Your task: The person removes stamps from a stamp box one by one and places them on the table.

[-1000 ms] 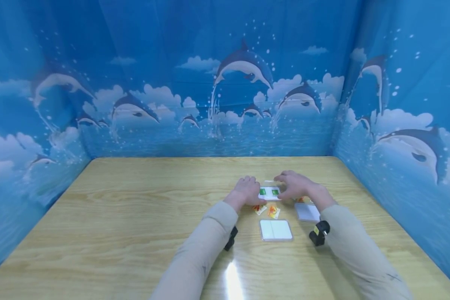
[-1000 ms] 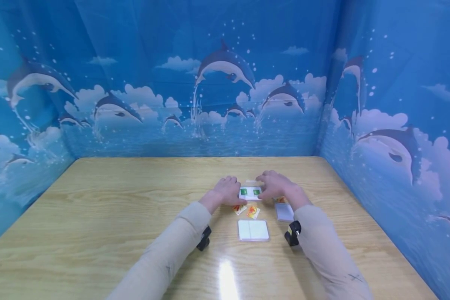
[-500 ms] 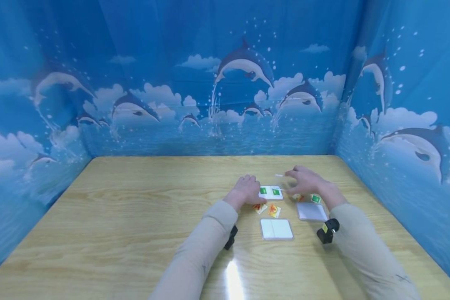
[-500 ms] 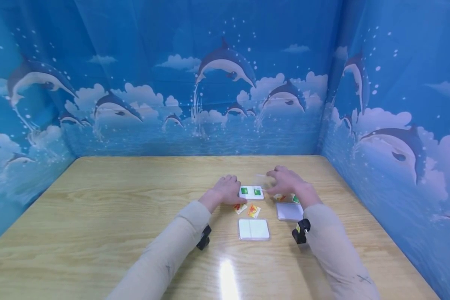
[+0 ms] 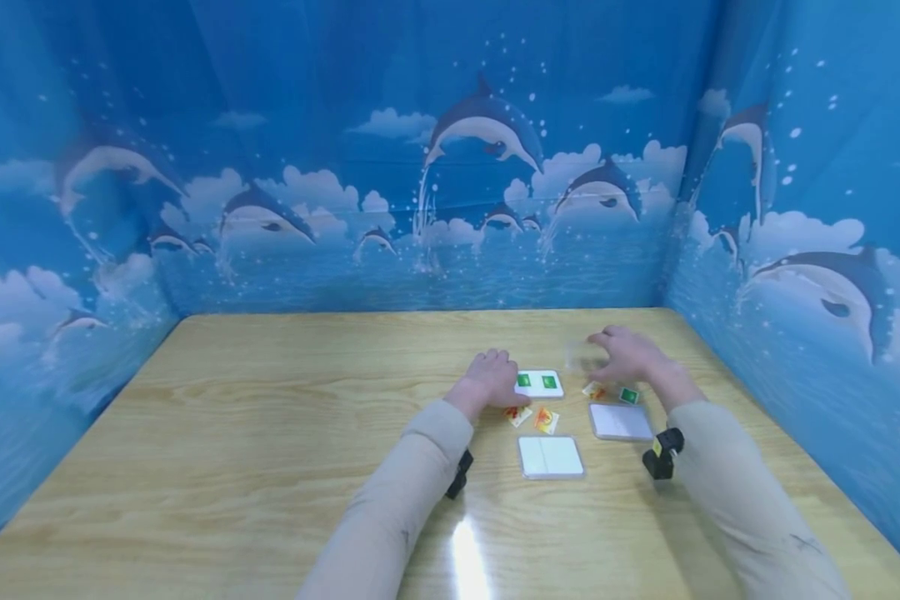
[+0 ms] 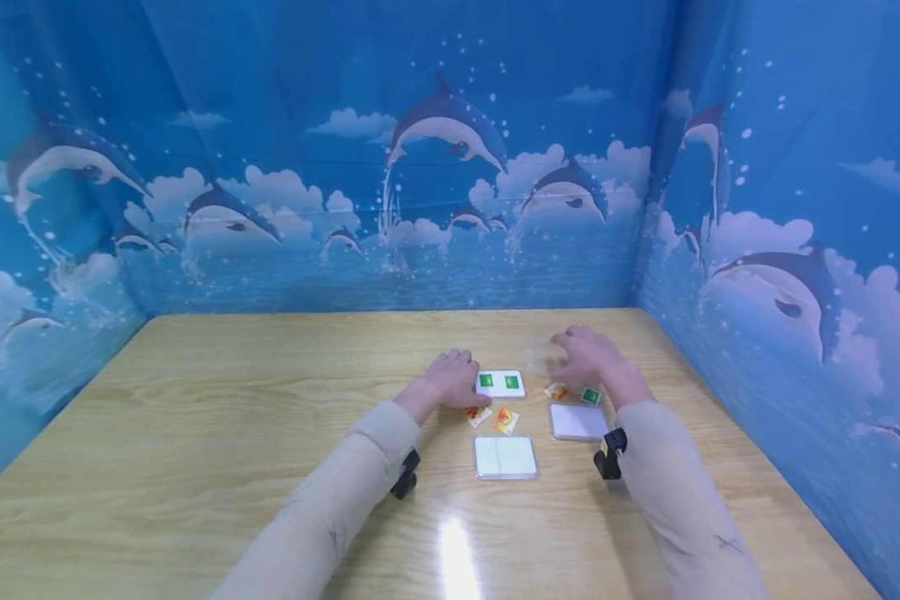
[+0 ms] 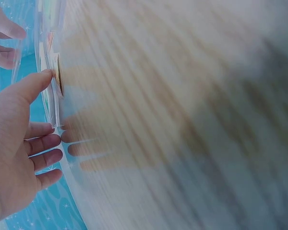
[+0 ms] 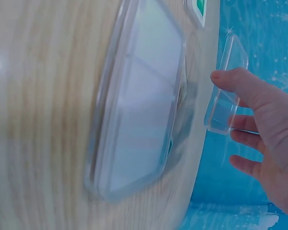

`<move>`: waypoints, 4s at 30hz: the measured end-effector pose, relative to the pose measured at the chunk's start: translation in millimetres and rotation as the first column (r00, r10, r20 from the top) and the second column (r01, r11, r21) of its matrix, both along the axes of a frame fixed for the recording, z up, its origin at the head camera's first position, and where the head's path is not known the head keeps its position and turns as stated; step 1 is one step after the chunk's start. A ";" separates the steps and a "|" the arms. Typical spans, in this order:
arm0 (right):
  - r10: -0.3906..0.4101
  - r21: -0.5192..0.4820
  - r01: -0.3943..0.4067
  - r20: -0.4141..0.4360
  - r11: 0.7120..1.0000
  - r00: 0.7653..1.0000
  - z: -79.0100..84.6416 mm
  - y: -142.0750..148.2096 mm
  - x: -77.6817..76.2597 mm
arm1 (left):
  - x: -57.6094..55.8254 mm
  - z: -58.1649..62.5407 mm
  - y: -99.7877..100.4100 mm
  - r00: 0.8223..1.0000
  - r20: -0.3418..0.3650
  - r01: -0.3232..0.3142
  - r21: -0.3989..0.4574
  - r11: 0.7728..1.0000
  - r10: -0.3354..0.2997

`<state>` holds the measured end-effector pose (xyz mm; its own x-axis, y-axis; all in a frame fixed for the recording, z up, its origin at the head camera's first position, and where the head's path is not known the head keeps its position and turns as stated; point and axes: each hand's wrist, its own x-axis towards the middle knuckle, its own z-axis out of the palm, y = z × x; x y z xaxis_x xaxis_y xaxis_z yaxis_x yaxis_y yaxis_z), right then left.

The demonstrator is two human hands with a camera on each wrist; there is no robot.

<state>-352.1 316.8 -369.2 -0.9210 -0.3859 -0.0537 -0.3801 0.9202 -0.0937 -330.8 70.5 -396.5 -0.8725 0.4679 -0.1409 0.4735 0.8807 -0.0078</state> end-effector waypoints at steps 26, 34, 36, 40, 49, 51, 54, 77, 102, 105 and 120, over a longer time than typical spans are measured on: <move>-0.098 0.046 0.092 0.163 0.995 0.982 -5.2 -16.7 -23.3 | 3.2 2.6 -0.5 1.000 0.009 -0.003 -0.024 1.000 0.003; -0.131 0.039 0.125 0.233 0.991 0.964 -3.1 -21.5 -23.4 | 3.7 2.8 -0.7 1.000 0.007 -0.001 -0.023 1.000 0.001; -0.140 0.034 0.136 0.248 0.990 0.959 -3.7 -21.6 -24.3 | 3.6 3.3 -0.2 1.000 0.008 -0.003 -0.024 1.000 0.003; -0.158 0.024 0.158 0.280 0.987 0.947 -5.9 -21.2 -26.7 | 3.4 3.6 0.7 1.000 0.006 -0.006 -0.030 1.000 0.006; -0.148 0.010 0.152 0.314 0.988 0.938 -6.3 -21.5 -27.9 | 2.2 2.0 1.3 1.000 0.009 -0.020 -0.033 0.999 0.020; -0.142 0.012 0.146 0.307 0.989 0.941 -6.5 -21.5 -28.1 | 2.2 1.7 0.5 1.000 0.010 -0.017 -0.030 0.999 0.018; -0.122 0.018 0.122 0.291 0.992 0.949 -5.9 -22.1 -27.6 | 2.5 2.6 -0.6 1.000 0.013 -0.017 -0.031 0.999 0.017; -0.012 0.013 0.010 0.240 1.000 0.971 -9.7 -35.6 -22.7 | 2.0 0.3 -1.1 0.999 0.033 -0.038 -0.021 0.999 0.038; 0.003 -0.309 0.083 0.269 0.948 0.963 -5.2 -39.2 -19.5 | -1.3 5.2 -2.4 0.999 0.022 -0.027 -0.007 1.000 0.027; 0.013 -0.342 0.085 0.275 0.936 0.961 -4.2 -42.7 -16.4 | -1.8 3.9 -2.7 0.999 0.025 -0.025 -0.006 1.000 0.025; 0.011 -0.361 0.131 0.366 0.923 0.931 -14.8 -47.0 -10.2 | -1.0 0.2 -2.1 1.000 0.007 -0.005 -0.012 1.000 0.005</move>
<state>-362.4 269.8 -384.1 -0.8891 -0.3874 -0.2440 -0.2014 0.8096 -0.5514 -331.8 68.4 -396.3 -0.8736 0.4620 -0.1526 0.4695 0.8828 -0.0148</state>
